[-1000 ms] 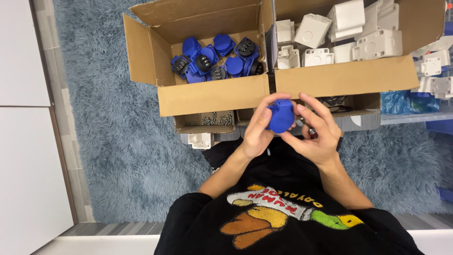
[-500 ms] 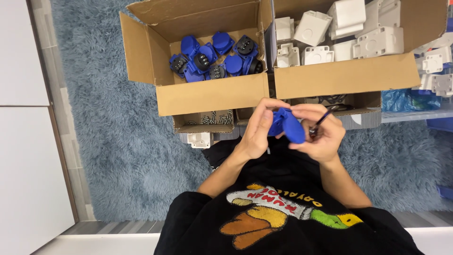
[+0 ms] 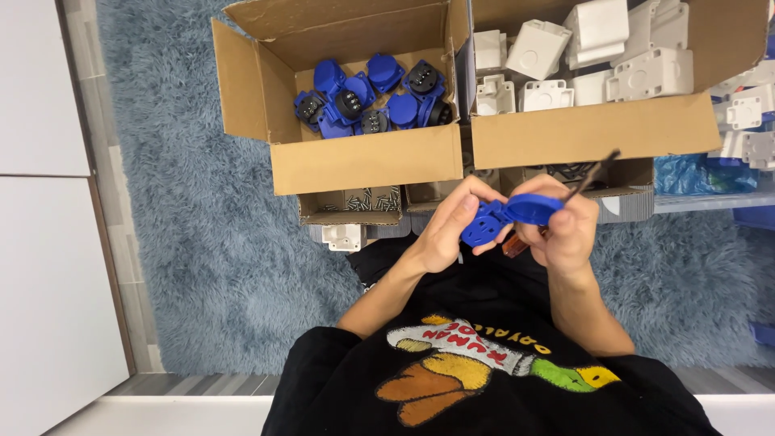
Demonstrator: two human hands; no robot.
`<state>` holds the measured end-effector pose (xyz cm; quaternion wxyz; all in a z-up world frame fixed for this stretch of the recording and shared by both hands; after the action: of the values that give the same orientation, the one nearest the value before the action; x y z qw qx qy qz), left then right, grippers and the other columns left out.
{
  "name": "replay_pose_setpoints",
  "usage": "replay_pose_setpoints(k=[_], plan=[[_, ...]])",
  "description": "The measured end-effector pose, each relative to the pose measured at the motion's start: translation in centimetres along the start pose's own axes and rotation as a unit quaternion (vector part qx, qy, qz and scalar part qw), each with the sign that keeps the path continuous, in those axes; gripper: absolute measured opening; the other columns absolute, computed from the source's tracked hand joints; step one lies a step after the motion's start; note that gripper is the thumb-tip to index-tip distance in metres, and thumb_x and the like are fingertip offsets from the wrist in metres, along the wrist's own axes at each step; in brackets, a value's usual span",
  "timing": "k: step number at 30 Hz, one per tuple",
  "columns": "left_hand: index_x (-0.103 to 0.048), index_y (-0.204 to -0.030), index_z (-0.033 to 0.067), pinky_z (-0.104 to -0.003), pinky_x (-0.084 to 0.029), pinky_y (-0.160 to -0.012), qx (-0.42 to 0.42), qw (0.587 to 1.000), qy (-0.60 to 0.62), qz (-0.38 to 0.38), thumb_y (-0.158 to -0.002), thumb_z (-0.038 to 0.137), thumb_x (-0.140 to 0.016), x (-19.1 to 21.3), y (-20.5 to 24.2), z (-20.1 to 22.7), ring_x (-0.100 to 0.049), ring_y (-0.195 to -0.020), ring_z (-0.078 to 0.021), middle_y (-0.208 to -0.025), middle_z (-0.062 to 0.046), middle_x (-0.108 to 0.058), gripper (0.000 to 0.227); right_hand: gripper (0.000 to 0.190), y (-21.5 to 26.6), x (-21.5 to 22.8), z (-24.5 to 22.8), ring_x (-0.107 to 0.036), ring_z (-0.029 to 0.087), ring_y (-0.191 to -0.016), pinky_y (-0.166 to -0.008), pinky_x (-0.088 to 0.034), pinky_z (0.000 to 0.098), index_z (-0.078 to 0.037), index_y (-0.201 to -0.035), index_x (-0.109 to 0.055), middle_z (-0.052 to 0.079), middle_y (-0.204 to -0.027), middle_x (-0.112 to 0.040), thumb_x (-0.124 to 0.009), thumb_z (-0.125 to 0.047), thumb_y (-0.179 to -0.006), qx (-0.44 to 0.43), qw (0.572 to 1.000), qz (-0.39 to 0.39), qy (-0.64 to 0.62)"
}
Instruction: Assembling and inspecting electrical socket components using a screwdriver
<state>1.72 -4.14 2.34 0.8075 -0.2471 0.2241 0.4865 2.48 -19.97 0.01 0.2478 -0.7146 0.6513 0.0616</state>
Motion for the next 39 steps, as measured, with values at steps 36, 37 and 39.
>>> replay_pose_setpoints(k=[36,37,39], plan=[[-0.070,-0.142,0.0099,-0.044,-0.055,-0.110,-0.167,0.893,-0.414,0.062,-0.090,0.032,-0.094,-1.5,-1.4,6.9,-0.069,-0.124,-0.0323,-0.142,-0.011,-0.073,0.062,0.035,0.5,-1.0,-3.9,-0.075,0.021,-0.060,-0.050,-0.061,0.0297,0.016,-0.127,-0.072,0.025,-0.102,-0.071,-0.078,0.003,-0.095,0.032,0.978,-0.023,0.206],[-0.070,-0.142,0.0099,-0.044,-0.055,-0.110,-0.167,0.893,-0.414,0.062,-0.090,0.032,-0.094,-1.3,-1.3,6.6,-0.069,-0.124,-0.0323,-0.142,-0.011,-0.073,0.062,0.035,0.0,-1.6,-4.5,-0.075,0.021,-0.060,-0.050,-0.061,0.0297,0.016,-0.127,-0.072,0.025,-0.102,-0.071,-0.078,0.003,-0.095,0.032,0.978,-0.023,0.206],[-0.061,-0.151,0.0064,-0.045,-0.057,-0.098,-0.135,0.910,-0.389,0.052,-0.088,0.048,-0.093,-0.8,-1.2,5.7,-0.072,-0.110,-0.0294,-0.148,-0.014,-0.069,0.082,0.024,-0.8,-3.3,-6.1,-0.079,0.027,-0.074,-0.055,-0.060,0.0323,0.006,-0.119,-0.081,0.026,-0.111,-0.080,-0.082,0.000,-0.095,0.085,0.953,-0.039,0.287]])
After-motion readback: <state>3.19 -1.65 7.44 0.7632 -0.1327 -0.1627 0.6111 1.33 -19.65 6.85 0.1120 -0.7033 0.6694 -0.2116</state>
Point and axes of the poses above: each hand's wrist, its own y-axis away from the middle knuckle, its own x-axis out of the back of the hand, z = x × y, the point moved 6 cm from there along -y, towards the middle knuckle
